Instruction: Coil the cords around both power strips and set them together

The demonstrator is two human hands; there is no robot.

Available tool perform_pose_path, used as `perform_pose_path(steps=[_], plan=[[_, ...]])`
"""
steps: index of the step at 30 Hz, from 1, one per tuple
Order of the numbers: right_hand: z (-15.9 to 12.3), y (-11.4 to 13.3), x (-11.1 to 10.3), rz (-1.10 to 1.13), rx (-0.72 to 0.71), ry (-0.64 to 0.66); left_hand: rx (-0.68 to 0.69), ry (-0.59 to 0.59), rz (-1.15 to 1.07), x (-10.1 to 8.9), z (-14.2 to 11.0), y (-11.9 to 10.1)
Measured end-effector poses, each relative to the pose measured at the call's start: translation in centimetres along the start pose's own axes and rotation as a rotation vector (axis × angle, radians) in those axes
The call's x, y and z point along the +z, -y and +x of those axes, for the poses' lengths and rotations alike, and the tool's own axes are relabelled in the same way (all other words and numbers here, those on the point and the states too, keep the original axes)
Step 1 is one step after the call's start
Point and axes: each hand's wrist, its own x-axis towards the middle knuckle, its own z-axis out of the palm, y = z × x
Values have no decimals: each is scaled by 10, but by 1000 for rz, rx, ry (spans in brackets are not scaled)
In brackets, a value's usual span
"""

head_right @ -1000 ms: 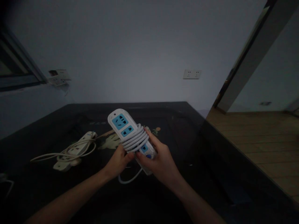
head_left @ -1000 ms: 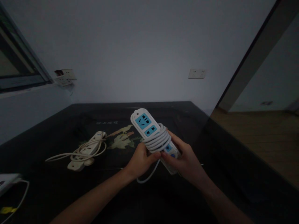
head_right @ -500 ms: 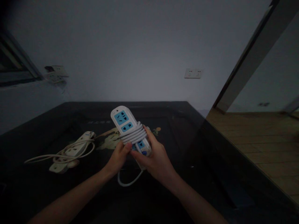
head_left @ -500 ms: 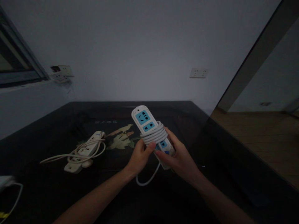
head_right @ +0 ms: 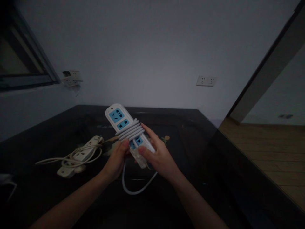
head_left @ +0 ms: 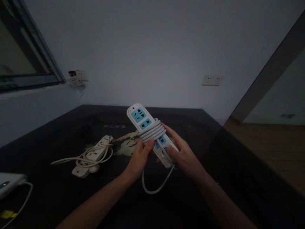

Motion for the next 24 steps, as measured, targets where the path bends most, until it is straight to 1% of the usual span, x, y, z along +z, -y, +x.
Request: perform_pose_path(steps=[4,8,12,14,17,19,20,21,22,24], plan=[[4,-4,-7,-21,9,-35,-59,86,-23,2,4,-7],[4,-4,-6,-70,15,-90,-93,163,-52,0,3,-11],[2,1,-3,-160,-21,-150,-99,219,19,-2,3,-10],[1,5,-6,-218,-64,-180,-79,277,67,-3,3,-10],[1,13,-16,-278,-104,-261,-5,406,139,-2,4,-12],[0,18,-29,-314,-119,-361,-4,479,246,-2,5,-13],[-1,20,-36,-332,-125,-420,-12,495,328,-2,5,-12],[-2,23,-44,-350,-129,-479,-1,491,424,-2,6,-12],[-3,25,-52,-365,-132,-529,33,458,527,-3,7,-11],[-7,29,-65,-393,-148,-600,166,318,726,-5,11,-12]])
